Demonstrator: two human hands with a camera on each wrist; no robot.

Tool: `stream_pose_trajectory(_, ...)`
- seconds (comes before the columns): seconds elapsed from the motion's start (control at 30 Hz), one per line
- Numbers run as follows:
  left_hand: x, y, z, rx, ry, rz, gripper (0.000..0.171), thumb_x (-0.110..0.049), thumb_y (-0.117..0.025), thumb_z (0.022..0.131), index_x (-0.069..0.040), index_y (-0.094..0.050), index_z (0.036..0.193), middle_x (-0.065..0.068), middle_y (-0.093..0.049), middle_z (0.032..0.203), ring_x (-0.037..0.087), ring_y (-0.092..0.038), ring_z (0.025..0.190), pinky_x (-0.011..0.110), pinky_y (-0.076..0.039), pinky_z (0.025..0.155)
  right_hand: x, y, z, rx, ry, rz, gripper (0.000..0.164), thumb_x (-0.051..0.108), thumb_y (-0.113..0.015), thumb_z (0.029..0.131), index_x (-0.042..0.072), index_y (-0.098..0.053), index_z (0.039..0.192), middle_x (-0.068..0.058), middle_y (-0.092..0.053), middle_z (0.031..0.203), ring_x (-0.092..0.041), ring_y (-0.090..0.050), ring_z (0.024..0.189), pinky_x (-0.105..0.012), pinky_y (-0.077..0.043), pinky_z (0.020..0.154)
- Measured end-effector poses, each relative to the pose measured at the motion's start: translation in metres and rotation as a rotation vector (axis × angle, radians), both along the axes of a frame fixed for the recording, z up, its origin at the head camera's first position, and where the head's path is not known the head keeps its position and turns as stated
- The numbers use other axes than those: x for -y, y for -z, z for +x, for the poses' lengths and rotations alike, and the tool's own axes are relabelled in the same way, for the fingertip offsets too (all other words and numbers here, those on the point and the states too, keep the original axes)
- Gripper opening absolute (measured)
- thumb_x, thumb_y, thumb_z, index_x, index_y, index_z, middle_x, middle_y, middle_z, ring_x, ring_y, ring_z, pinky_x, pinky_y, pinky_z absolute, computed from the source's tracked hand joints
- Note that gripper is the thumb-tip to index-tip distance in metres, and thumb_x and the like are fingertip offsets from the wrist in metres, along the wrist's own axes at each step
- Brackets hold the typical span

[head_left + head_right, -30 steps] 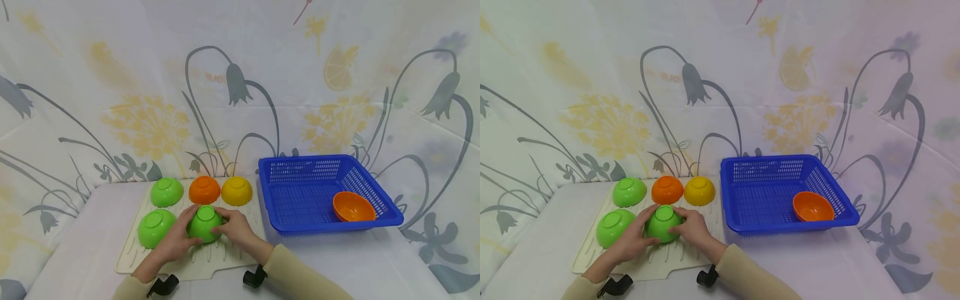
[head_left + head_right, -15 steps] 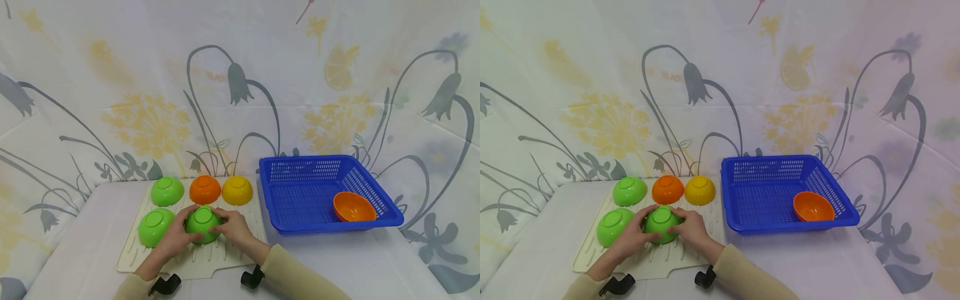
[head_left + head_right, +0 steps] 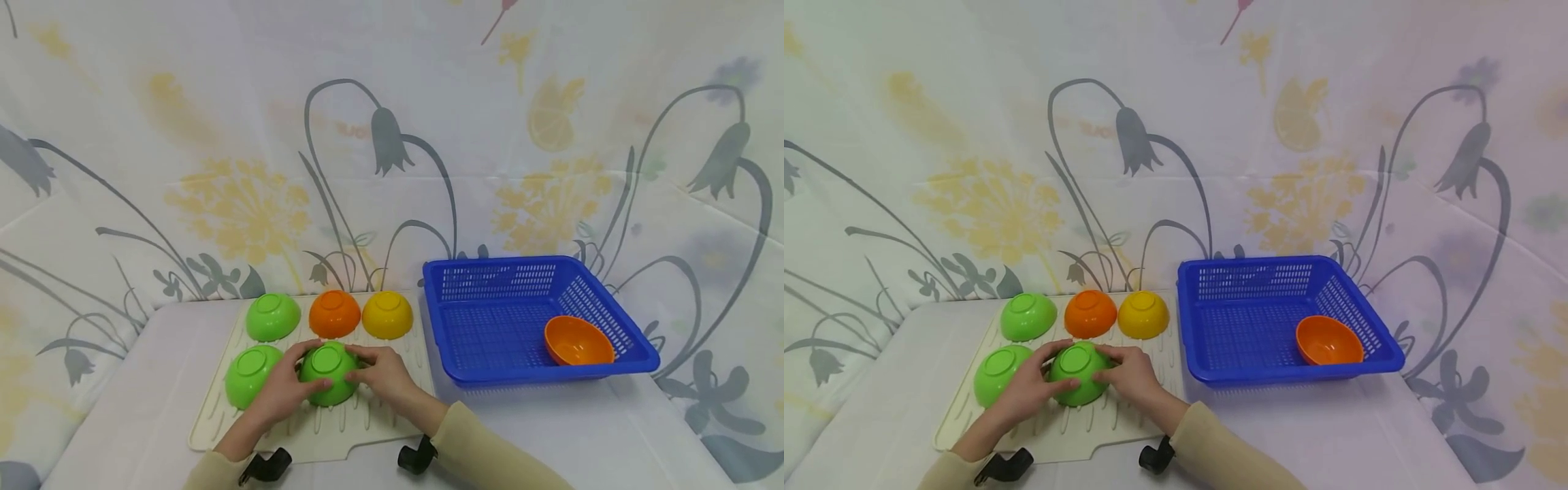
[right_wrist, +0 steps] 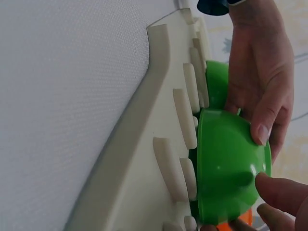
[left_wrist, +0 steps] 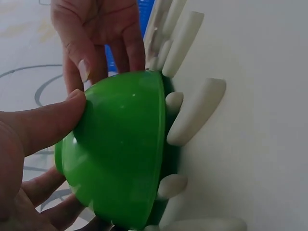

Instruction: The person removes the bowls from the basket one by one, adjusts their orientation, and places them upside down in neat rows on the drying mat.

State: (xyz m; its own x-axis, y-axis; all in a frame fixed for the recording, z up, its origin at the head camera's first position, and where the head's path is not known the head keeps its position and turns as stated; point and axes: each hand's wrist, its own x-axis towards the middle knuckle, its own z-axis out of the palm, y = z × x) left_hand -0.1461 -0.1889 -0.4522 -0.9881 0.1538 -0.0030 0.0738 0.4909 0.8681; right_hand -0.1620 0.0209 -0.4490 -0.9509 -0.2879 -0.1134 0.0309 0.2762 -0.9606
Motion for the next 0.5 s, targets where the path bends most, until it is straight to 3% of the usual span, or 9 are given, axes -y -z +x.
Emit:
stream_pose_trajectory(0.27,0.002,0.001,-0.001,-0.001,0.032,0.008,0.071,-0.016,-0.083,0.082,-0.005,-0.048,0.143,0.017,-0.050,0.143,0.037,-0.049,0.128,0.058,-0.038,0.107,-0.012,-0.008,-0.001,0.015,-0.049,-0.129,0.049,0.013,-0.073,0.089,0.010,-0.061,0.137,-0.009,-0.056,0.142,-0.034,-0.038,0.141,-0.059,-0.027,0.113)
stream_pose_trajectory(0.5,0.003,0.002,-0.001,0.014,0.017,0.003,0.070,-0.016,-0.083,0.082,-0.008,-0.049,0.142,0.015,-0.051,0.143,0.037,-0.047,0.130,0.057,-0.036,0.109,-0.028,-0.030,0.001,-0.022,-0.027,-0.214,0.045,0.011,-0.068,0.095,0.005,-0.059,0.138,-0.015,-0.056,0.141,-0.033,-0.042,0.138,-0.051,-0.036,0.111)
